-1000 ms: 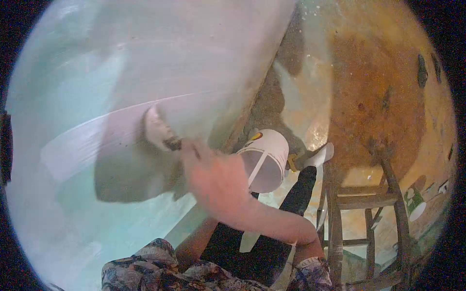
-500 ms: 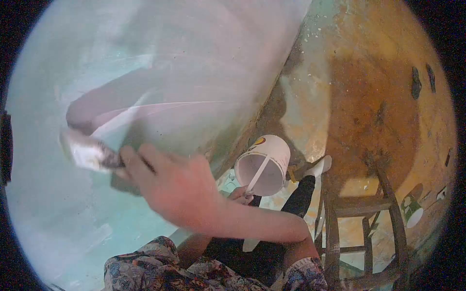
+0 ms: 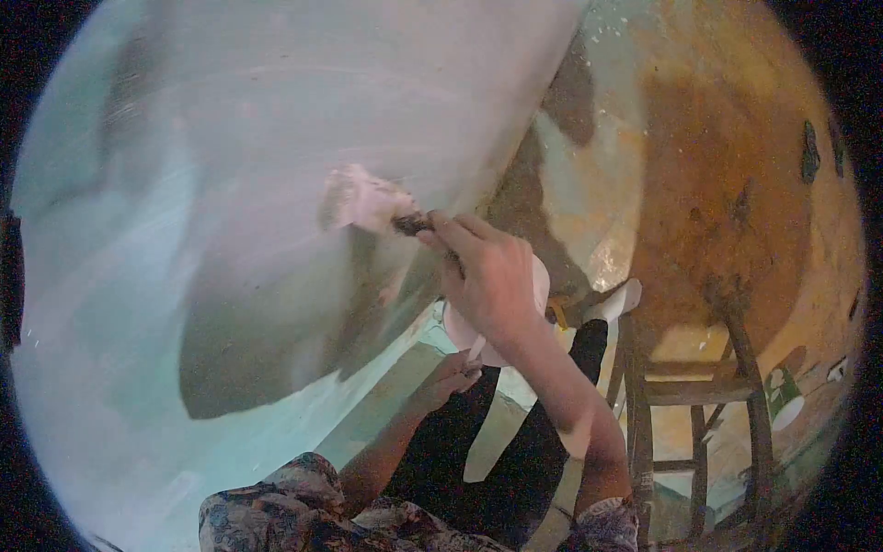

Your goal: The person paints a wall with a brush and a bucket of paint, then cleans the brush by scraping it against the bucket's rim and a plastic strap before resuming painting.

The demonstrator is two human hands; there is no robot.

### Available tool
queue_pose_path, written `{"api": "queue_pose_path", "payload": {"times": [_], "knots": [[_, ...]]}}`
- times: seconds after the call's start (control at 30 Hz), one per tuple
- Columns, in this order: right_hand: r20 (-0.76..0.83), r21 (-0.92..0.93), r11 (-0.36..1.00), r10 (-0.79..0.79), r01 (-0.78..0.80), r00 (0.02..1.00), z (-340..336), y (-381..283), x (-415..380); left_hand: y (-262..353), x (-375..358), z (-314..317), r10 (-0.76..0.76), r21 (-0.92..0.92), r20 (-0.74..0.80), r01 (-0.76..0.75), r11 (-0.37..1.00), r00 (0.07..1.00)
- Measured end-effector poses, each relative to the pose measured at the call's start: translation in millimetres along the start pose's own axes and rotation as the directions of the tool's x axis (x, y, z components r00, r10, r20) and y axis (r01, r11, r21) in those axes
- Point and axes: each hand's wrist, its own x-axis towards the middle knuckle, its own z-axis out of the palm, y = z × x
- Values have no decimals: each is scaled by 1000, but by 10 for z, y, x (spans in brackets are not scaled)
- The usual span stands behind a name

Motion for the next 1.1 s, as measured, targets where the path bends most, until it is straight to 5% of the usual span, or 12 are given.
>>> {"api": "queue_pose_path", "payload": {"times": [0.13, 0.4, 0.6, 0.8, 1.1], "knots": [[27, -161, 980, 123, -117, 992, 254, 845, -114, 10, 89, -5, -42, -120, -61, 34, 992, 997], [50, -349, 886, 342, -305, 938, 699, 2405, -135, -101, 373, -231, -67, -21, -36, 66, 998, 997], [50, -436, 838, 385, -327, 921, 941, 3070, -194, -240, 529, -310, -101, -32, -67, 99, 995, 993], [-15, -679, 719, 191, -150, 982, 1319, 3943, -294, -260, 592, -306, -138, -2, -136, 139, 990, 981], [117, -648, 671, 556, -361, 823, 1123, 3685, -198, -275, 567, -312, -111, -3, -94, 111, 994, 989]]}}
